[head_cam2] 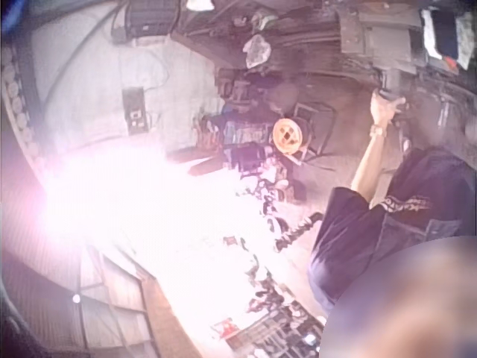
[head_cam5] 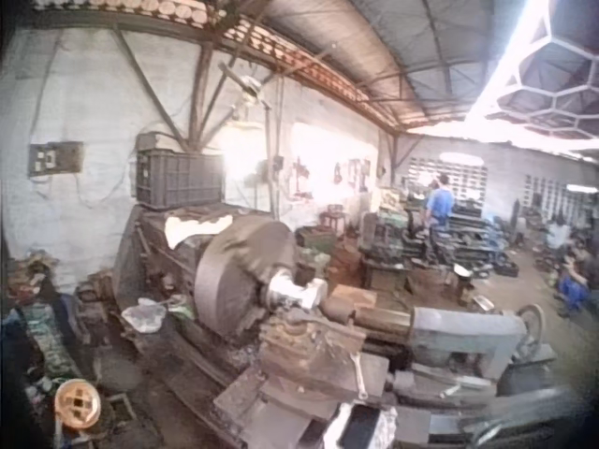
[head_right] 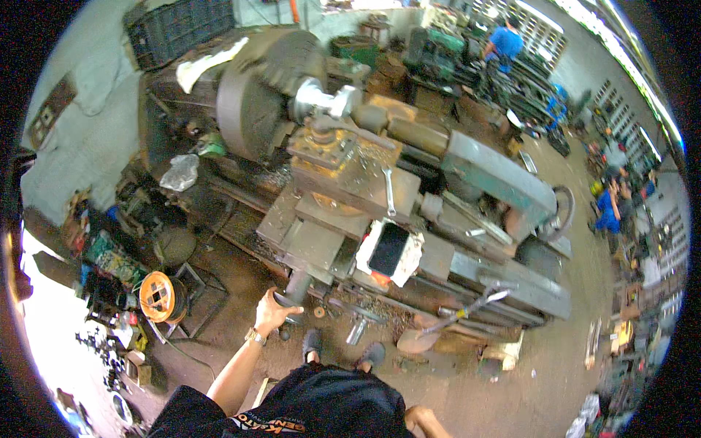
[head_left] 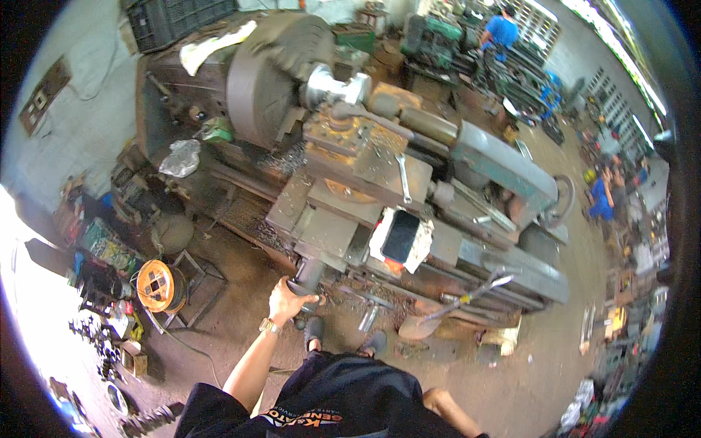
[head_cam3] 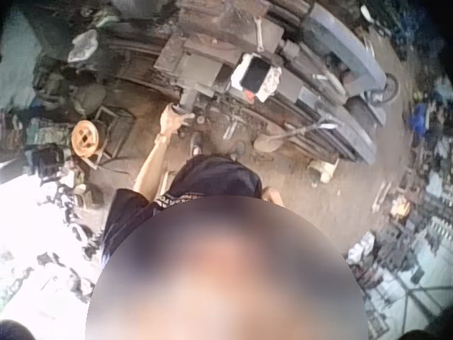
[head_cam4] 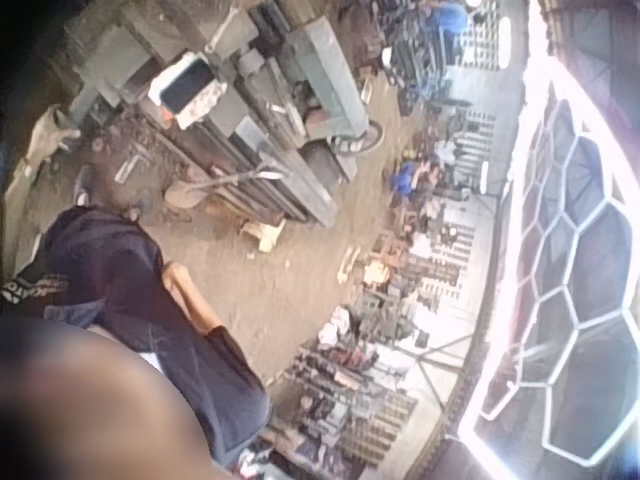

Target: The person operates a metal lathe, using both hands to turn the control handles and adjust the machine while a cylindrical metal workpiece rotates. The person repeatedly moves the tool carriage and makes small adjustments to the lathe controls.

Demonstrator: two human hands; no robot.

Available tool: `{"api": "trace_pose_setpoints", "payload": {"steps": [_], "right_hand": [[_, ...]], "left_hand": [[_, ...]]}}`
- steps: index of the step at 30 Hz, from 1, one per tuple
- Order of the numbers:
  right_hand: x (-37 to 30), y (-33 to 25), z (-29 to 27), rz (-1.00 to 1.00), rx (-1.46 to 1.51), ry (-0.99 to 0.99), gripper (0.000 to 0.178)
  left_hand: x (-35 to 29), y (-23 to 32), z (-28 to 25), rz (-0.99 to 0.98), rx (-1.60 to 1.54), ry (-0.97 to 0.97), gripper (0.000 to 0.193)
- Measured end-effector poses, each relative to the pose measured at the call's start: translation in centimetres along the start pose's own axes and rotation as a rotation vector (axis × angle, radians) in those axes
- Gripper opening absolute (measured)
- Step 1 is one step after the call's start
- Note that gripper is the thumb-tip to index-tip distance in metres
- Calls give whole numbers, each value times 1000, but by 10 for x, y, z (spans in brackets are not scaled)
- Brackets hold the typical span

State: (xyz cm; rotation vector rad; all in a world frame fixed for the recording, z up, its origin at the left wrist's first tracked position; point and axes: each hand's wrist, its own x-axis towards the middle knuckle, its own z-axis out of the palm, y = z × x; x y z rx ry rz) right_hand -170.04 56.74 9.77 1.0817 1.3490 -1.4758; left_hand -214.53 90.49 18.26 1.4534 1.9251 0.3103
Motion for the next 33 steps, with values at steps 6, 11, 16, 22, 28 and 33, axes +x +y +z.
{"api": "trace_pose_setpoints", "payload": {"steps": [6, 11, 16, 22, 28, 33], "right_hand": [[-19, -45, -31, 96, -131, -179, 61], [-94, -35, -92, -55, -130, 327, 64], [-97, -76, -210, -230, 518, 985, 72], [-33, -149, -308, 23, 554, 821, 105], [43, -161, -334, 50, 438, 953, 96], [56, -145, -338, 58, 548, 838, 102]], "left_hand": [[5, -5, 7, 40, -28, 32, 118], [4, -4, 7, 85, 2, 88, 117], [3, -2, 7, 13, -30, 12, 111], [3, -2, 6, 73, -17, 42, 112], [2, 0, 4, 70, -21, 28, 114], [5, -2, 7, 55, -32, -4, 114]]}}
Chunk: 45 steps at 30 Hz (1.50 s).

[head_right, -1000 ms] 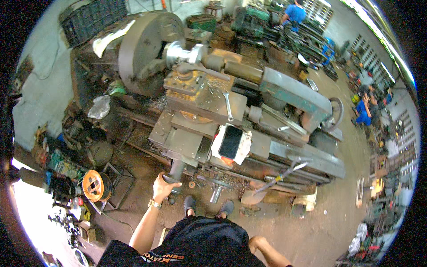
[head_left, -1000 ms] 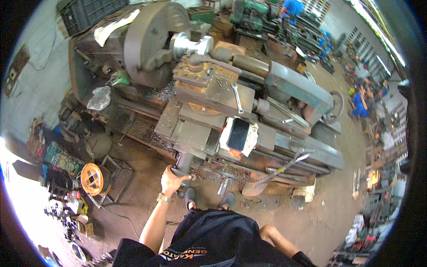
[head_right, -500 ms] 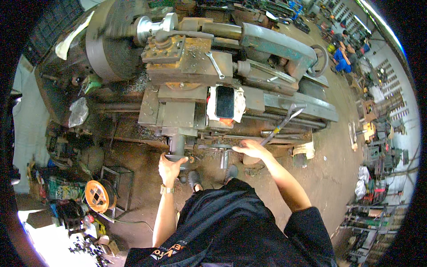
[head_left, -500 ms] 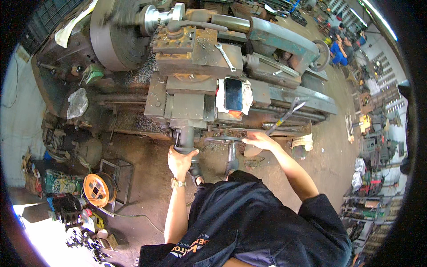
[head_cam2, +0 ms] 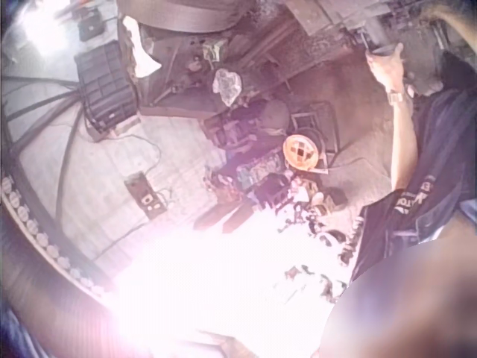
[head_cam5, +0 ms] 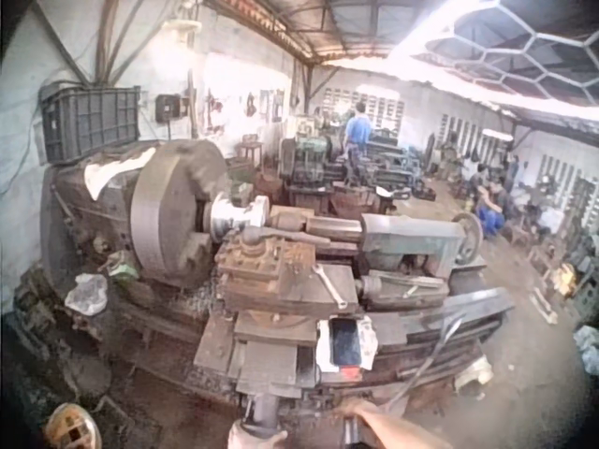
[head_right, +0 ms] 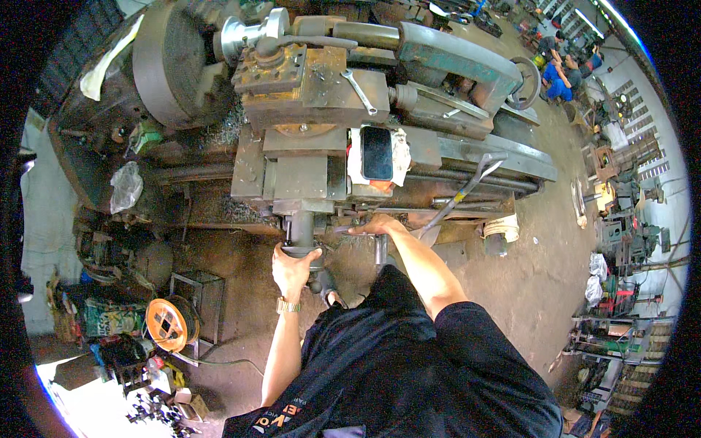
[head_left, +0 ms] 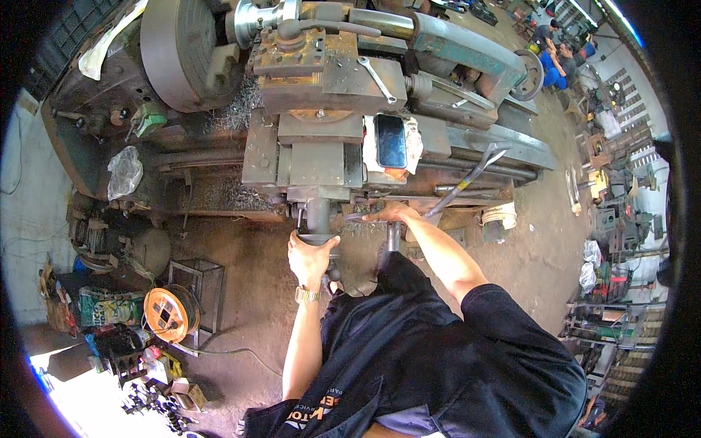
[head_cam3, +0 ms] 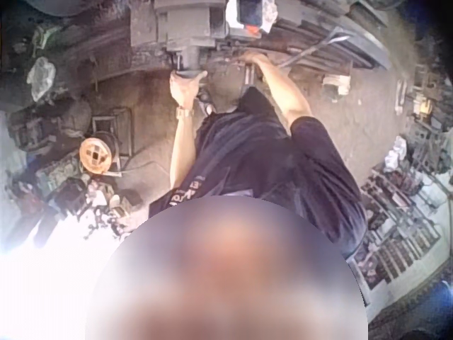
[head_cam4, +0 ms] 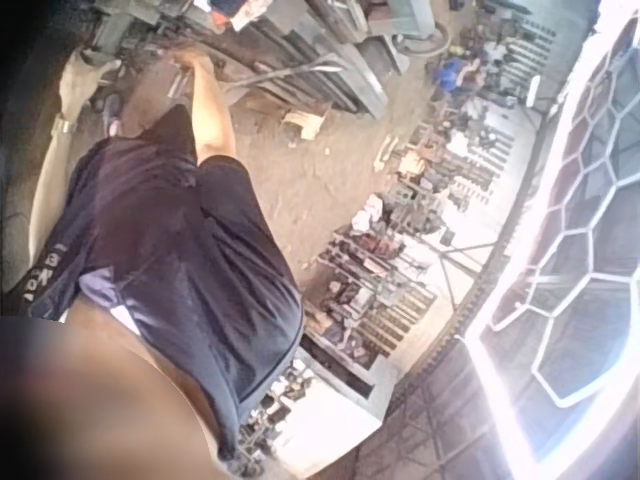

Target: The person operates a metal lathe, using both hands to turn the control handles and adjust the machine while a cylindrical metal workpiece rotates. The person repeatedly moves the tool carriage and makes small adjustments to the lathe controls.

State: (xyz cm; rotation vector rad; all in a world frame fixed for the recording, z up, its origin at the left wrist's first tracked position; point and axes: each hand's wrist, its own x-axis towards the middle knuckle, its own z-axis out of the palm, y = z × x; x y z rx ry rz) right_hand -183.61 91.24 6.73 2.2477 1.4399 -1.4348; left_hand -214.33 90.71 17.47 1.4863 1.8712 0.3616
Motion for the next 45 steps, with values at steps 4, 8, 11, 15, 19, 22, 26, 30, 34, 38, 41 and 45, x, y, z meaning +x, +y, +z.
{"api": "trace_pose_setpoints", "payload": {"steps": [4, 8, 11, 15, 19, 22, 26, 30, 34, 38, 41, 45], "right_hand": [[-3, 5, 7, -18, -3, 229, 121], [-8, 4, 4, 124, -81, 34, 121], [-23, -1, 1, 137, 76, 94, 109], [-43, -8, -4, 210, 116, 152, 107], [-43, -9, -8, 185, 194, 123, 99], [-40, -8, -8, 151, 191, 96, 97], [-47, -11, -8, 164, 214, 92, 98], [-57, -13, -13, 126, 199, 158, 95], [-50, -9, -15, 33, 225, 77, 96], [-40, -6, -9, 114, 195, 78, 98], [-37, -1, -2, 136, 173, 151, 103], [-25, 7, 1, 170, 154, 95, 107]], "left_hand": [[2, -5, 2, 35, 31, 52, 113], [3, -10, 5, 93, 21, 56, 110], [5, -10, 9, 77, -63, 42, 106], [11, -13, 11, 110, 50, 49, 108], [14, -19, 12, 134, 40, 22, 106], [12, -19, 11, 153, 34, 24, 105], [9, -12, 8, 120, 27, -3, 105], [8, -7, 4, 109, 16, -17, 104], [7, -8, 4, 146, 54, -10, 105], [8, -8, 1, 127, 59, -47, 107], [8, -8, 0, 124, 56, -58, 107], [7, -7, 2, 134, 69, -41, 106]]}}
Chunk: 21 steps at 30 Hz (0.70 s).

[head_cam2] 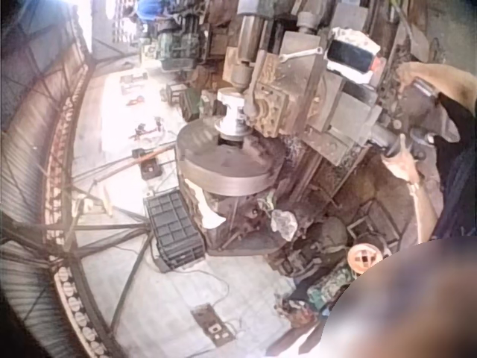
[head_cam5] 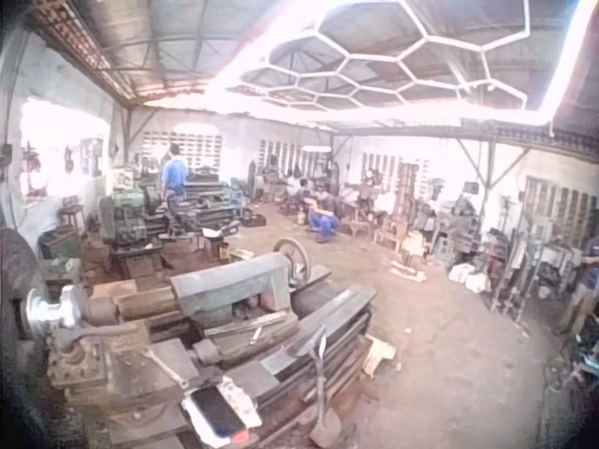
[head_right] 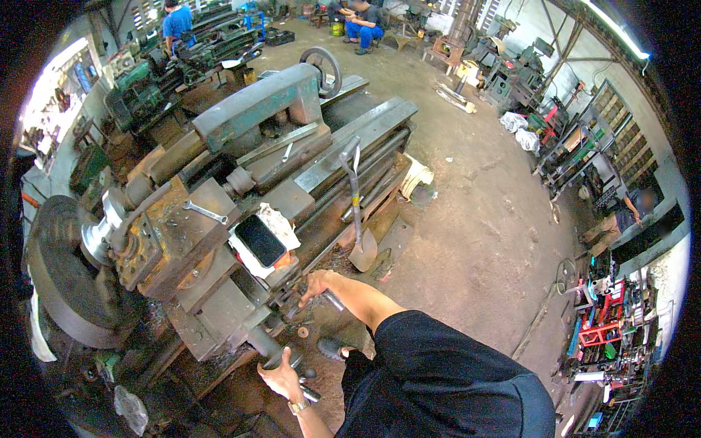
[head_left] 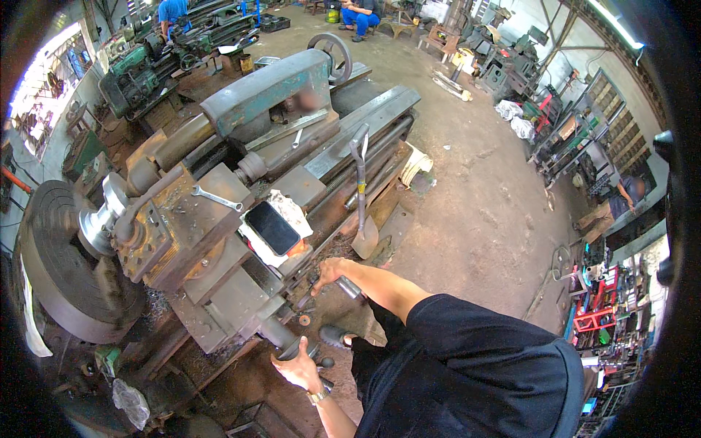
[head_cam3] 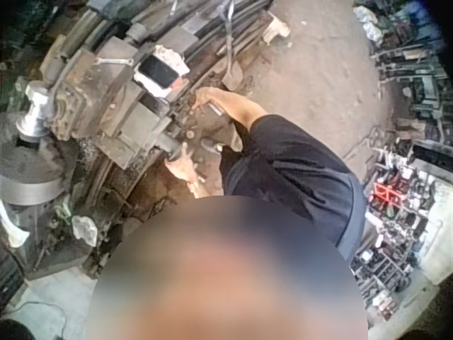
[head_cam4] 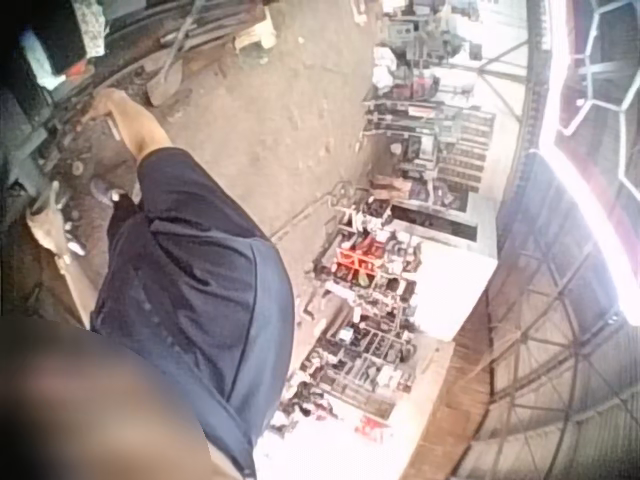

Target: The person operates a metal lathe, using both hands to turn the control handles and adjust the machine while a cylindrical metal workpiece rotates. The person repeatedly moves the tool carriage and makes small adjustments to the lathe controls.

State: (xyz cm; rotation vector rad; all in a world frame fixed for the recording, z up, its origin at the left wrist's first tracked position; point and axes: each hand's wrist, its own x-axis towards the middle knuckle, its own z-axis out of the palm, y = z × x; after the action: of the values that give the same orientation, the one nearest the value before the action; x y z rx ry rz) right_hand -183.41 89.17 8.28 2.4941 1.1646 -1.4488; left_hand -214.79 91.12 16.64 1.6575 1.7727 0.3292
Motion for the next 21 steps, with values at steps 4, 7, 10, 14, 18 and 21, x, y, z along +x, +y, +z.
{"api": "trace_pose_setpoints", "payload": {"steps": [4, 7, 10, 14, 18, 21], "right_hand": [[10, 8, 6, -14, 7, 14, 106], [10, 10, 6, -13, 26, -15, 105], [4, 9, 2, -52, 3, 6, 111], [-6, 5, -7, -98, 28, -21, 108], [-11, 4, -11, -117, 77, -36, 105], [-3, 7, -9, -79, -31, -34, 106]], "left_hand": [[1, 0, -1, -4, -3, -15, 106], [0, 0, -1, 4, -18, -10, 107], [-1, 1, 1, -14, 10, 24, 107], [-3, 3, 0, -18, -37, 29, 107], [-2, 4, -3, -44, -31, 2, 108], [-3, 4, -1, -44, 13, 17, 109]]}}
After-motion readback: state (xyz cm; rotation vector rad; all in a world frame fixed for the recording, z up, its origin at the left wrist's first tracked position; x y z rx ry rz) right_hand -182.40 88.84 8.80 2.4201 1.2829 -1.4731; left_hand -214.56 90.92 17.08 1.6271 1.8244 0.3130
